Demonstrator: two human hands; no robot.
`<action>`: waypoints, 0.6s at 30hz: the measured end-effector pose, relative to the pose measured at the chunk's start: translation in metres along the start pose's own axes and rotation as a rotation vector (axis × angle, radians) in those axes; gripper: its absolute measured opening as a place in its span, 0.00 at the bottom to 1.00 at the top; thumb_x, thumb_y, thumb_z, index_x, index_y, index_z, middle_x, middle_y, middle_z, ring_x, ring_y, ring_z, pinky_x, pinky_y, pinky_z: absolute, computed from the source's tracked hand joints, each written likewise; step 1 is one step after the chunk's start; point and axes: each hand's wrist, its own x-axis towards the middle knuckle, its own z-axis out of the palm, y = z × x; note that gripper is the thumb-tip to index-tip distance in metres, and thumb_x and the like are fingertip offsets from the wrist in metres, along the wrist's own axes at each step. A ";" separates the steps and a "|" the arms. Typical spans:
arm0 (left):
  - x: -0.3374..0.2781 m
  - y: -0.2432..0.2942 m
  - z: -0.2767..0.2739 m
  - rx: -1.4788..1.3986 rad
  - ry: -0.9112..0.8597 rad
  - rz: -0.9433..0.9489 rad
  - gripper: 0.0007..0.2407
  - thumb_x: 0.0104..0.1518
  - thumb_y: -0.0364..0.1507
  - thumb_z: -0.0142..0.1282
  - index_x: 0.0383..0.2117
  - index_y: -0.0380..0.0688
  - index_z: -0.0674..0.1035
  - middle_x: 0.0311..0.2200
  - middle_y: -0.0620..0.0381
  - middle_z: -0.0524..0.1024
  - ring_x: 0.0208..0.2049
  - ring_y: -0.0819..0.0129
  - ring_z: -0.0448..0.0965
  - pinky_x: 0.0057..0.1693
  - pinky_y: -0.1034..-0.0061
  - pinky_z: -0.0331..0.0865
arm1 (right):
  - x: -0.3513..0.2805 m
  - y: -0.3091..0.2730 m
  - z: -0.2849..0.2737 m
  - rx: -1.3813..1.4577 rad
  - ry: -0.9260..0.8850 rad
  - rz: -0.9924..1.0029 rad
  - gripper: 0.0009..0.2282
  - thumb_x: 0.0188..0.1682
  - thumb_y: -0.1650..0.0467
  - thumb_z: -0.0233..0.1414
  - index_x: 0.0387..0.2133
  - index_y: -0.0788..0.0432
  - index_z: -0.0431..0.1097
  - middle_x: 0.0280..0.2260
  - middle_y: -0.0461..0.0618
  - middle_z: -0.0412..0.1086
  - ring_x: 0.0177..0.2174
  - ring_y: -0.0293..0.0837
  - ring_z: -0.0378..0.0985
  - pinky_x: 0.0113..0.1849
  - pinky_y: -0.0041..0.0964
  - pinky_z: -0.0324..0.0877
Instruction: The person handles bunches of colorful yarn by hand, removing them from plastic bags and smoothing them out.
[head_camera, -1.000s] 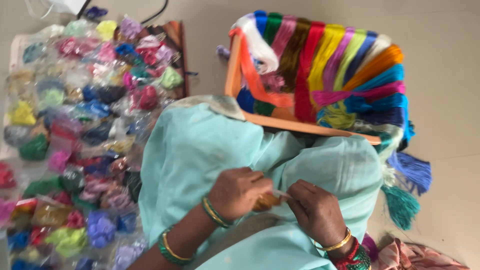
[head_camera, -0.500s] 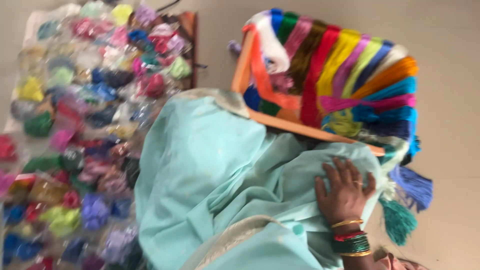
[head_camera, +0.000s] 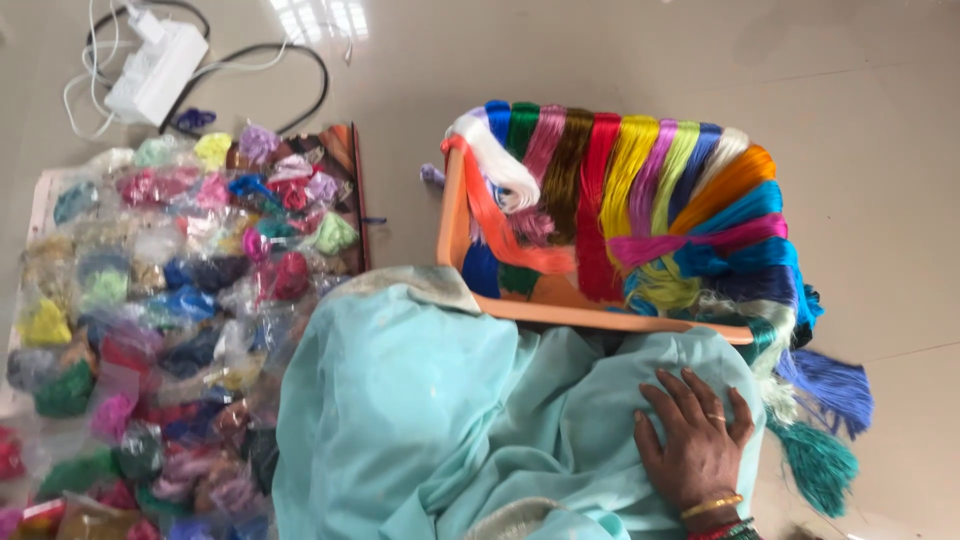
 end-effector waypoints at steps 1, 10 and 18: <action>0.010 -0.012 0.015 -0.047 -0.018 0.001 0.12 0.59 0.24 0.61 0.49 0.43 0.78 0.40 0.56 0.78 0.40 0.67 0.78 0.46 0.72 0.74 | 0.000 -0.001 0.000 0.005 0.000 0.011 0.15 0.41 0.61 0.55 0.42 0.44 0.75 0.54 0.38 0.70 0.60 0.42 0.64 0.65 0.57 0.42; 0.215 -0.027 0.268 -0.439 -0.139 -0.033 0.15 0.56 0.23 0.61 0.51 0.40 0.76 0.43 0.59 0.78 0.42 0.74 0.77 0.47 0.78 0.74 | -0.002 0.016 0.027 0.087 0.066 0.026 0.14 0.38 0.62 0.56 0.39 0.42 0.76 0.51 0.35 0.72 0.57 0.37 0.67 0.64 0.50 0.48; 0.364 -0.027 0.534 -0.535 -0.262 0.088 0.26 0.55 0.22 0.66 0.62 0.38 0.70 0.54 0.59 0.73 0.56 0.72 0.73 0.59 0.78 0.67 | -0.024 0.038 0.051 0.094 0.087 0.133 0.12 0.34 0.63 0.61 0.33 0.40 0.78 0.46 0.31 0.74 0.54 0.32 0.71 0.65 0.43 0.51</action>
